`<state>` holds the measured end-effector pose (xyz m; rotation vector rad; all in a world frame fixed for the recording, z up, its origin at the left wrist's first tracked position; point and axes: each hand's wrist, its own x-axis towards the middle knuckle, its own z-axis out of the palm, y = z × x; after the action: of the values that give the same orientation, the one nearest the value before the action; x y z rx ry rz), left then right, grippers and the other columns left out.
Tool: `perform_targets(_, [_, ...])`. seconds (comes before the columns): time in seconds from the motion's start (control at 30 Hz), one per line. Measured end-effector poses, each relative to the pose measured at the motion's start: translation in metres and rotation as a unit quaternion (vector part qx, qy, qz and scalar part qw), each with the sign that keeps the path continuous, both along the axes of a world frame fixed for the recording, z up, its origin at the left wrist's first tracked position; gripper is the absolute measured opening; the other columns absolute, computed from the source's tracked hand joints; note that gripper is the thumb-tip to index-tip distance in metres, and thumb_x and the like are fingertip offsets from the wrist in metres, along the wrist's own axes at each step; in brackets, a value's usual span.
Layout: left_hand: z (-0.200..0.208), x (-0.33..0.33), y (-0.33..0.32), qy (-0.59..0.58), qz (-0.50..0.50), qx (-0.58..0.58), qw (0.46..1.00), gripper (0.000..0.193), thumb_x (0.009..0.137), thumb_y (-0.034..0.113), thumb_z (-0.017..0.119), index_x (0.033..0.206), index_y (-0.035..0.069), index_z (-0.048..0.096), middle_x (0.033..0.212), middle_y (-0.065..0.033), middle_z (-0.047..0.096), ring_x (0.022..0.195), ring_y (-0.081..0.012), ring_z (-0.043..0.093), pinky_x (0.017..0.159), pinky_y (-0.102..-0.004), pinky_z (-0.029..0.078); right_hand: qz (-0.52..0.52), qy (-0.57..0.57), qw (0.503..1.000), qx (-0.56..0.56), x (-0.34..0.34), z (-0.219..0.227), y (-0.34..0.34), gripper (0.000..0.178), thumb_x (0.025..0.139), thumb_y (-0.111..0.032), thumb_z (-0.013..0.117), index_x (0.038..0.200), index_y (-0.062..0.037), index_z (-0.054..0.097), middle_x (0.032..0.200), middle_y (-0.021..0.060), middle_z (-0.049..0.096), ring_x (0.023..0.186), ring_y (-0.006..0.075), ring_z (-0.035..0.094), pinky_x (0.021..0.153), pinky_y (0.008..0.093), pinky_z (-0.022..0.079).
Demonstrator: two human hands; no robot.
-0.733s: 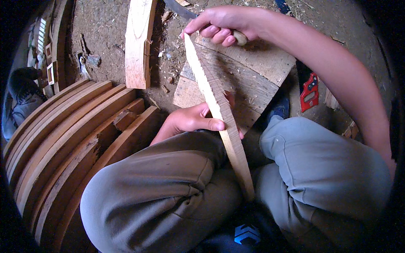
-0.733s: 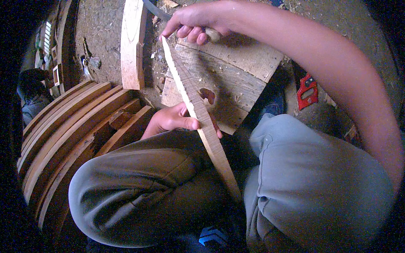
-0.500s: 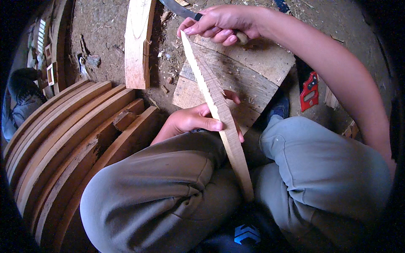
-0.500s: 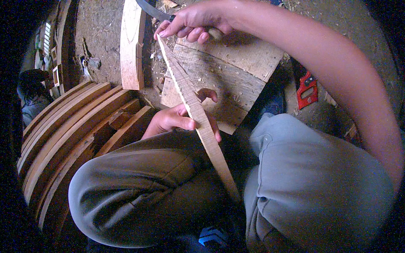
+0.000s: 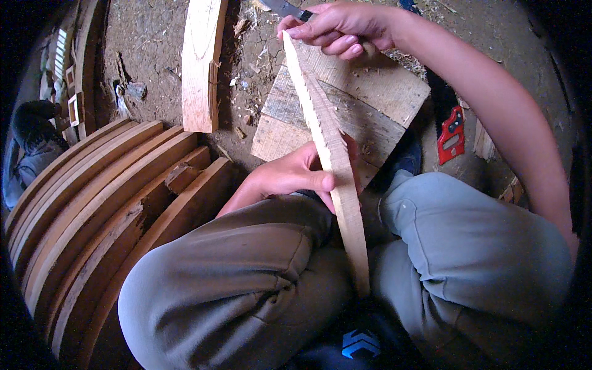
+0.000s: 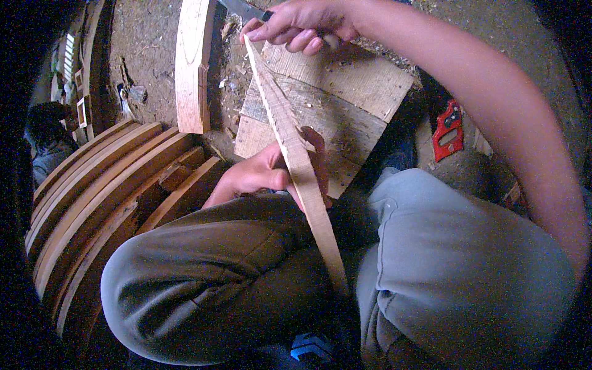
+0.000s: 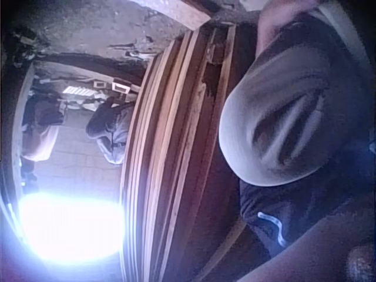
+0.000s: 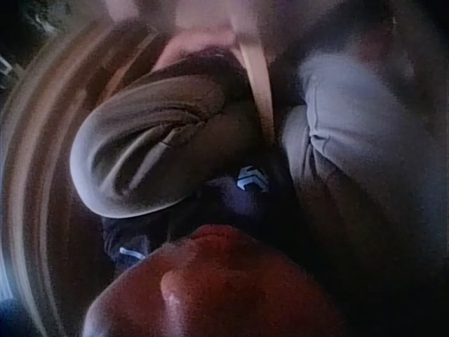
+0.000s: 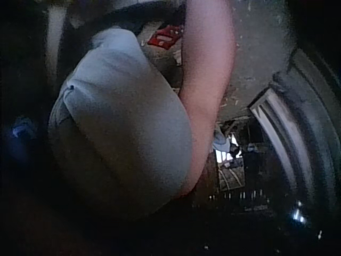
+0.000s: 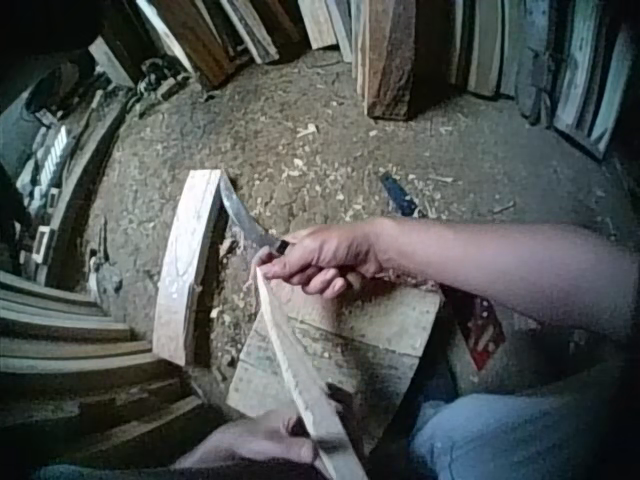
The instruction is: The person sits on the floor and uses a curved knife to shave thin strips from a long, narrow piece of wood. The person holds the wood with the left hand and repeatedly draws the knife along its length to remove shavings.
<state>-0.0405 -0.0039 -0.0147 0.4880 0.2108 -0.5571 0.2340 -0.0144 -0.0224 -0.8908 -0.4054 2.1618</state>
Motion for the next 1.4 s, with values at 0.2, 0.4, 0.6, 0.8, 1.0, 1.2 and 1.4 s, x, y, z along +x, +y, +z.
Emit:
perform_targets(0.2, [0.008,0.009,0.003,0.035,-0.054,0.103,0.993,0.057,0.084,0.028,0.072,0.125,0.006,0.038,0.105,-0.0144,0.064,0.096,-0.0262,0.067,0.069,-0.0332,0.059,-0.005,-0.004,1.0,0.003,0.005,0.004,-0.004,0.011,0.097,-0.023,0.06,0.102,-0.0167,0.052,0.06,-0.0084,0.034,0.04,-0.0003,0.028,0.034,0.0168,0.022])
perform_targets(0.4, [0.004,0.009,-0.003,-0.029,0.015,0.014,0.999,0.041,0.089,0.019,0.062,0.122,0.006,0.041,0.105,-0.0146,0.063,0.102,-0.0315,0.066,0.068,-0.0332,0.059,0.008,-0.036,0.999,0.009,0.002,0.006,0.003,0.013,0.096,-0.025,0.061,0.097,-0.0161,0.052,0.06,-0.0085,0.034,0.04,-0.0003,0.029,0.034,0.0168,0.023])
perform_targets(0.6, [0.007,0.013,-0.004,-0.005,0.047,0.012,0.999,0.036,0.091,0.023,0.06,0.119,0.008,0.042,0.108,-0.0145,0.062,0.102,-0.0347,0.066,0.067,-0.033,0.057,-0.019,-0.1,0.995,0.003,0.005,0.01,0.003,0.014,0.096,-0.026,0.06,0.094,-0.0156,0.051,0.061,-0.0088,0.031,0.041,-0.0006,0.027,0.034,0.0163,0.022])
perform_targets(0.8, [0.0,0.012,-0.012,0.01,0.014,0.036,0.999,0.03,0.094,0.025,0.059,0.117,0.007,0.052,0.102,-0.009,0.065,0.102,-0.0284,0.067,0.068,-0.0285,0.051,0.054,-0.466,0.867,0.167,0.003,0.004,0.016,0.024,0.093,-0.03,0.062,0.086,-0.0072,0.063,0.064,-0.0011,0.053,0.053,0.0075,0.046,0.047,0.0273,0.039])
perform_targets(1.0, [-0.014,0.001,-0.016,-0.104,-0.02,0.055,0.993,0.027,0.093,0.023,0.062,0.11,0.002,0.061,0.104,-0.0074,0.069,0.103,-0.0164,0.063,0.08,-0.0282,0.049,0.141,-0.755,0.619,0.162,-0.028,0.058,-0.021,0.052,0.1,-0.045,0.039,0.093,0.0007,0.062,0.08,0.0273,0.062,0.084,0.0423,0.063,0.075,0.0501,0.047])
perform_targets(1.2, [-0.027,-0.008,-0.013,-0.082,-0.061,0.095,0.99,0.029,0.092,0.026,0.061,0.113,0.006,0.068,0.109,-0.003,0.069,0.099,-0.013,0.061,0.082,-0.0286,0.049,0.176,-0.795,0.573,0.092,-0.052,0.061,-0.051,0.044,0.101,-0.036,0.037,0.094,-0.0006,0.061,0.082,0.0273,0.065,0.081,0.0452,0.064,0.075,0.0548,0.05])
perform_targets(1.4, [-0.034,-0.017,-0.007,-0.078,-0.046,0.069,0.994,0.032,0.089,0.021,0.064,0.117,0.004,0.065,0.113,-0.0045,0.069,0.102,-0.0148,0.063,0.085,-0.0312,0.052,0.189,-0.787,0.582,0.077,-0.046,0.055,-0.05,0.044,0.101,-0.035,0.036,0.095,0.0008,0.061,0.083,0.0277,0.065,0.081,0.0461,0.064,0.076,0.0542,0.05])
